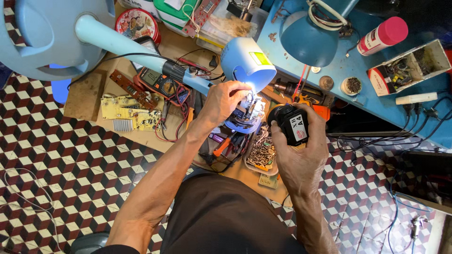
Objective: The person uses a flashlight to inspect a disassembled ceiling fan motor and a container of small parts on a workbench. They handle the motor housing and wires, then repeatedly pick up and examine small components from the container.
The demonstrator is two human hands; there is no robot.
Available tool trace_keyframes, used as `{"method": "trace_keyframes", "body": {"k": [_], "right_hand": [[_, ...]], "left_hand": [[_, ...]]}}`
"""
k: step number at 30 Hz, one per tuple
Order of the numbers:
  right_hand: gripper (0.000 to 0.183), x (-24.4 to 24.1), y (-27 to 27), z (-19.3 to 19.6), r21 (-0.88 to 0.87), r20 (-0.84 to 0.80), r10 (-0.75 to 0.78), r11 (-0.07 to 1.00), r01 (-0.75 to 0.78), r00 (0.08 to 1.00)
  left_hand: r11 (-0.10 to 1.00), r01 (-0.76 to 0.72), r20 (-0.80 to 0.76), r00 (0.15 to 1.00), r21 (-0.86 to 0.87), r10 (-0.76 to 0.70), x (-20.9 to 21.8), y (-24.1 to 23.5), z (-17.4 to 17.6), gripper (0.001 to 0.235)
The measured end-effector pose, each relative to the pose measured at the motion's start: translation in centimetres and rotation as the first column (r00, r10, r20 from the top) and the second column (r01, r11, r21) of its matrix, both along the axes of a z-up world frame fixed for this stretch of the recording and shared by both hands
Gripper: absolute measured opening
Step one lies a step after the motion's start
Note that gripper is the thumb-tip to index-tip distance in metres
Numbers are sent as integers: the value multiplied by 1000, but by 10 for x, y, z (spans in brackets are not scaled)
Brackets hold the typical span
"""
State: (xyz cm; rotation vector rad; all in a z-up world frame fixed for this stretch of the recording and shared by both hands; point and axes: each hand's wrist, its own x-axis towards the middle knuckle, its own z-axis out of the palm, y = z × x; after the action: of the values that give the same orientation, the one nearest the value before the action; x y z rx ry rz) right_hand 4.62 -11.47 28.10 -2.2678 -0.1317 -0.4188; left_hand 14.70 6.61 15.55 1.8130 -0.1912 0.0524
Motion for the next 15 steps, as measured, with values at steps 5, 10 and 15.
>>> {"method": "trace_keyframes", "body": {"k": [5,10,15], "right_hand": [[49,-1,-4,-4,-2,0,-11,1000,11,1000],[49,-4,-4,-8,-8,-37,-3,1000,2,999],[49,-1,-5,-12,-2,-48,3,1000,-3,999]], "left_hand": [[995,19,10,1000,102,-20,0,1,7,18],[996,44,-92,995,75,-37,-4,1,15,18],[989,41,32,998,142,-46,-6,4,18,15]]}}
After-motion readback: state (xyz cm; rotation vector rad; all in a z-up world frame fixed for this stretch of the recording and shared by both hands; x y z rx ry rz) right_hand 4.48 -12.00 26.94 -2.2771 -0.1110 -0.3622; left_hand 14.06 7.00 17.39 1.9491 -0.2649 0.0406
